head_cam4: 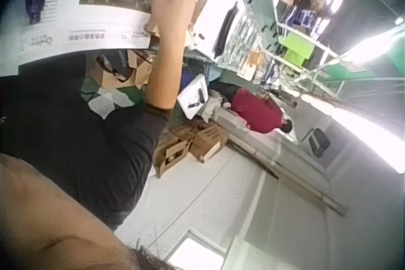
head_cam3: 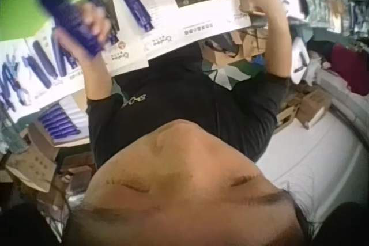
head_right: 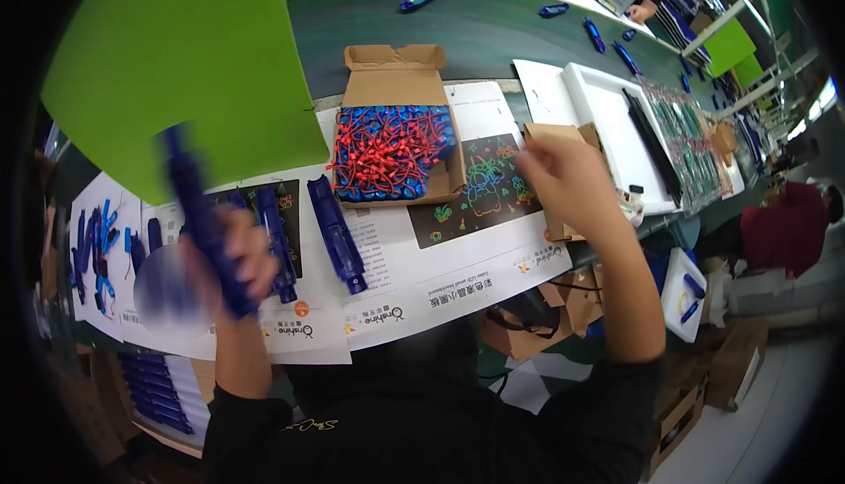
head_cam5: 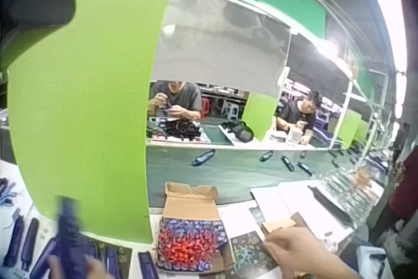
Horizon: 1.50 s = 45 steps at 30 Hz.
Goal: Assembling electronic components by using a heat gun and applying small parts to blue plastic housings on an assembly line.
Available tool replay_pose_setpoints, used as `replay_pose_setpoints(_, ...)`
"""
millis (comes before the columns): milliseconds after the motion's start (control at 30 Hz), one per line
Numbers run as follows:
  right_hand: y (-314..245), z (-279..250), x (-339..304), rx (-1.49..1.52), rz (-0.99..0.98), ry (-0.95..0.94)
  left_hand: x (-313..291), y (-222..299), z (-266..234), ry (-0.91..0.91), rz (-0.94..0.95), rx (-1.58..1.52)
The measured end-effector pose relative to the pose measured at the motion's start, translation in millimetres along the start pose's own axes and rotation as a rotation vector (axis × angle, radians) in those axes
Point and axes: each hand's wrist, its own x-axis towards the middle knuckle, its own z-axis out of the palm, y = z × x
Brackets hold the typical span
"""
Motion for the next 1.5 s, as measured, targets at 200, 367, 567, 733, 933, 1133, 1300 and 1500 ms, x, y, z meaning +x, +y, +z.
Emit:
replay_pose_setpoints(200, -1.9, 59.3, 60.5, -0.232, -0.067, -0.099, -109.2, 174.0, 48.7, 0.076, 0.848, 0.259)
replay_pose_setpoints(367, -0.9, 80.2, 59.0, -0.390, -0.093, -0.020, -166.1, 211.4, 51.1, 0.303, 0.768, 0.538)
replay_pose_setpoints(567, -7.8, 82.1, 48.3, -0.188, -0.193, 0.108, -119.0, 116.5, 5.5, 0.505, 0.377, 0.424)
replay_pose_setpoints(733, -32.2, 44.8, 6.6, 0.068, -0.218, 0.316, -23.6, 10.6, 28.9, 0.872, -0.137, 0.417)
replay_pose_setpoints(933, -110.0, 59.3, -63.5, 0.094, -0.738, 0.446, 1.6, -75.9, 28.2, 0.657, -0.384, 0.097)
replay_pose_setpoints(1133, -94.4, 83.3, -84.4, 0.214, -0.724, 0.319, 5.5, -97.5, 48.8, 0.635, -0.381, 0.279)
replay_pose_setpoints(1300, -80.8, 67.6, -92.8, 0.847, -0.161, -0.025, -0.9, -86.6, 42.3, 0.571, -0.347, 0.356)
replay_pose_setpoints(1500, -76.8, 72.1, -77.1, 1.008, -0.059, -0.280, -6.1, -90.0, 44.9, 0.417, -0.421, 0.602)
